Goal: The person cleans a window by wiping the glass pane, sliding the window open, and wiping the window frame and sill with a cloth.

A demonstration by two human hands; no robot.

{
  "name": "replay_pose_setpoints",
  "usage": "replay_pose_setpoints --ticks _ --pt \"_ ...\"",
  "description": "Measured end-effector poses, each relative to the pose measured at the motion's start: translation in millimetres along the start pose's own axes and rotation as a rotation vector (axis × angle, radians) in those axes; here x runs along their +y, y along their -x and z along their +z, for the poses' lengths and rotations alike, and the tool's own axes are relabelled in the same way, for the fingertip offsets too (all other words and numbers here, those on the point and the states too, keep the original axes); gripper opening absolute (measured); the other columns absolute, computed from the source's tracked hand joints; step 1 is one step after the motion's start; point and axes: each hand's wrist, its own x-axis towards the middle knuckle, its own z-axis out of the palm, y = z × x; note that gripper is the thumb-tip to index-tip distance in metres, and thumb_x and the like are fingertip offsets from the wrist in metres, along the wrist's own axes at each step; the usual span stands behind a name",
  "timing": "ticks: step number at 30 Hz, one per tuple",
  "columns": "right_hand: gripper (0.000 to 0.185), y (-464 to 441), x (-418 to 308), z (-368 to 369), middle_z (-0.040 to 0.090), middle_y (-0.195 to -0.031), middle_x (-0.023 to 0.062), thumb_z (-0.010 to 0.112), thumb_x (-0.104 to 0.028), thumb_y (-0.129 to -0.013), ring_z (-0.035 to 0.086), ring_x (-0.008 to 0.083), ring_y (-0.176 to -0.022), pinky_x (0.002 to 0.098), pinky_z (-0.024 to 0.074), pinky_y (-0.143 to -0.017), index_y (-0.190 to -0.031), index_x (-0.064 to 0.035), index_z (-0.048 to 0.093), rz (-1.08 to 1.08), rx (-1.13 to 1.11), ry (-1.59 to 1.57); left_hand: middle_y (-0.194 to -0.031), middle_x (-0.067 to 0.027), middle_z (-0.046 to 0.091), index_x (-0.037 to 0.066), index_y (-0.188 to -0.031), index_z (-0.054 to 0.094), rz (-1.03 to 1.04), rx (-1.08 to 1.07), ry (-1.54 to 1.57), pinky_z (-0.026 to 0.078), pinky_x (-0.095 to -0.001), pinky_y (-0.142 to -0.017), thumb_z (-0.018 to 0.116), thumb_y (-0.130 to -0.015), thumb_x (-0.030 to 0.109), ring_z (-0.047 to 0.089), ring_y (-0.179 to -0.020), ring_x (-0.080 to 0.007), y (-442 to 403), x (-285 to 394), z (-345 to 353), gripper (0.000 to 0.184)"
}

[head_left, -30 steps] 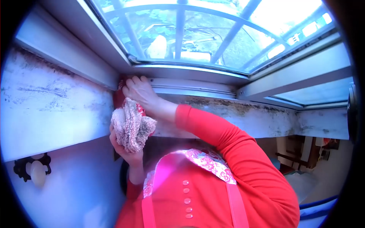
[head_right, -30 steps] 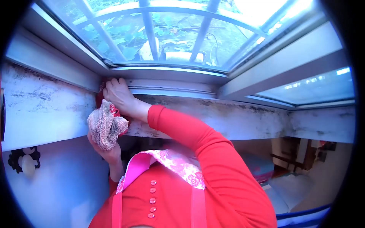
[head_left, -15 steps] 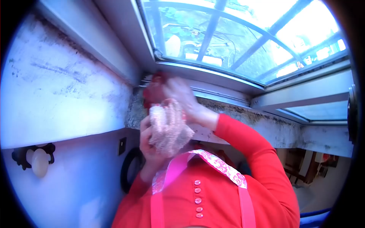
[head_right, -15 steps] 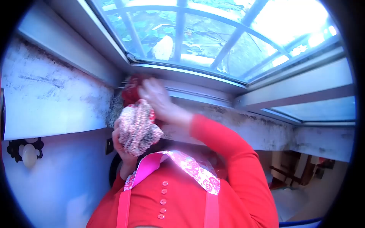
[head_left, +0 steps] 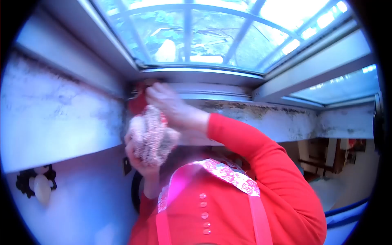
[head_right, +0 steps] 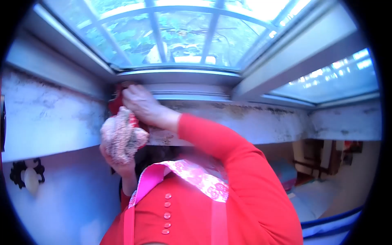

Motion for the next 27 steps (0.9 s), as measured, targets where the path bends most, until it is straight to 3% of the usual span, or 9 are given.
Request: replay_pose_setpoints --ticks 4,7,11,12,14,15,19,22,27 --pt "0.030 10.5 9.6 -28.2 0.052 -0.098 0.0161 0.068 -0.025 -0.069 0.052 0.0345 -0.095 0.0428 0.0474 -0.077 -0.087 -0.0024 0.060 0.160 -0.269 -0.081 -0.130 -0.0208 0.054 0.005 -0.116 0.057 0.085 -0.284 0.064 0.042 -0.0425 -0.100 0.079 -0.079 0.020 0.055 -0.118 -0.0347 -14.4 39.2 25.3 0.047" --pt "0.015 1.6 1.1 -9.1 0.054 -0.093 0.0133 0.059 -0.016 -0.073 0.053 0.0283 -0.094 0.0399 0.0463 -0.079 -0.082 -0.0047 0.062 0.283 -0.292 -0.005 -0.129 -0.0211 0.054 0.005 -0.115 0.057 0.102 -0.218 0.049 0.044 -0.0441 -0.098 0.083 -0.074 0.014 0.057 -0.114 -0.0362 -9.2 41.2 24.7 0.049" --pt "0.013 -13.7 -16.7 90.0 0.058 -0.095 0.0144 0.059 -0.018 -0.072 0.054 0.0316 -0.094 0.0454 0.0445 -0.079 -0.073 -0.0064 0.064 0.199 0.066 -0.036 -0.133 -0.0214 0.052 0.006 -0.123 0.052 0.113 -0.073 -0.020 0.044 -0.0468 -0.100 0.081 -0.077 0.016 0.054 -0.120 -0.0360 -8.4 29.9 -1.2 0.055" --pt "0.014 -37.9 -28.7 73.5 0.060 -0.086 0.0134 0.060 -0.018 -0.071 0.057 0.0308 -0.090 0.0436 0.0448 -0.076 -0.067 -0.0075 0.068 0.257 -0.221 0.037 -0.134 -0.0206 0.051 0.006 -0.127 0.050 0.107 -0.044 -0.082 0.043 -0.0469 -0.102 0.079 -0.079 0.017 0.053 -0.122 -0.0354 -11.3 26.6 -8.7 0.057" --pt "0.016 -46.5 -31.8 58.8 0.062 -0.080 0.0119 0.061 -0.021 -0.072 0.059 0.0285 -0.084 0.0409 0.0450 -0.073 -0.070 -0.0072 0.070 0.170 -0.147 0.205 -0.137 -0.0190 0.049 0.005 -0.133 0.047 0.054 0.041 -0.236 0.040 -0.0469 -0.106 0.076 -0.084 0.019 0.050 -0.125 -0.0339 -13.0 16.4 -22.2 0.059" --pt "0.014 -42.2 -29.1 50.6 0.060 -0.081 0.0109 0.061 -0.019 -0.072 0.059 0.0277 -0.083 0.0396 0.0462 -0.073 -0.071 -0.0072 0.067 0.157 -0.162 0.166 -0.137 -0.0167 0.049 0.002 -0.137 0.044 0.058 0.036 -0.035 0.038 -0.0443 -0.107 0.074 -0.085 0.017 0.050 -0.126 -0.0302 -16.9 8.3 -23.0 0.061" --pt "0.011 -16.7 -12.4 20.7 0.058 -0.080 0.0083 0.059 -0.017 -0.073 0.059 0.0246 -0.080 0.0350 0.0484 -0.070 -0.076 -0.0077 0.063 0.132 -0.198 0.161 -0.137 -0.0151 0.050 -0.001 -0.140 0.041 0.011 -0.045 0.126 0.039 -0.0403 -0.106 0.073 -0.085 0.016 0.051 -0.124 -0.0254 -19.5 2.4 -11.1 0.065" --pt "0.010 16.5 4.9 -22.5 0.058 -0.082 0.0086 0.060 -0.016 -0.074 0.059 0.0242 -0.080 0.0336 0.0493 -0.070 -0.078 -0.0070 0.061 0.143 -0.201 0.162 -0.134 -0.0139 0.052 0.000 -0.140 0.042 -0.005 -0.104 0.077 0.040 -0.0396 -0.106 0.072 -0.087 0.017 0.053 -0.122 -0.0244 -15.0 0.6 4.0 0.063" --pt "0.010 69.5 24.7 -97.9 0.059 -0.084 0.0098 0.061 -0.014 -0.075 0.061 0.0246 -0.081 0.0361 0.0503 -0.073 -0.081 -0.0067 0.061 0.182 -0.314 0.261 -0.133 -0.0117 0.053 0.003 -0.137 0.045 -0.218 -0.220 0.463 0.040 -0.0387 -0.107 0.073 -0.088 0.015 0.054 -0.121 -0.0228 -3.0 -5.1 37.8 0.058"
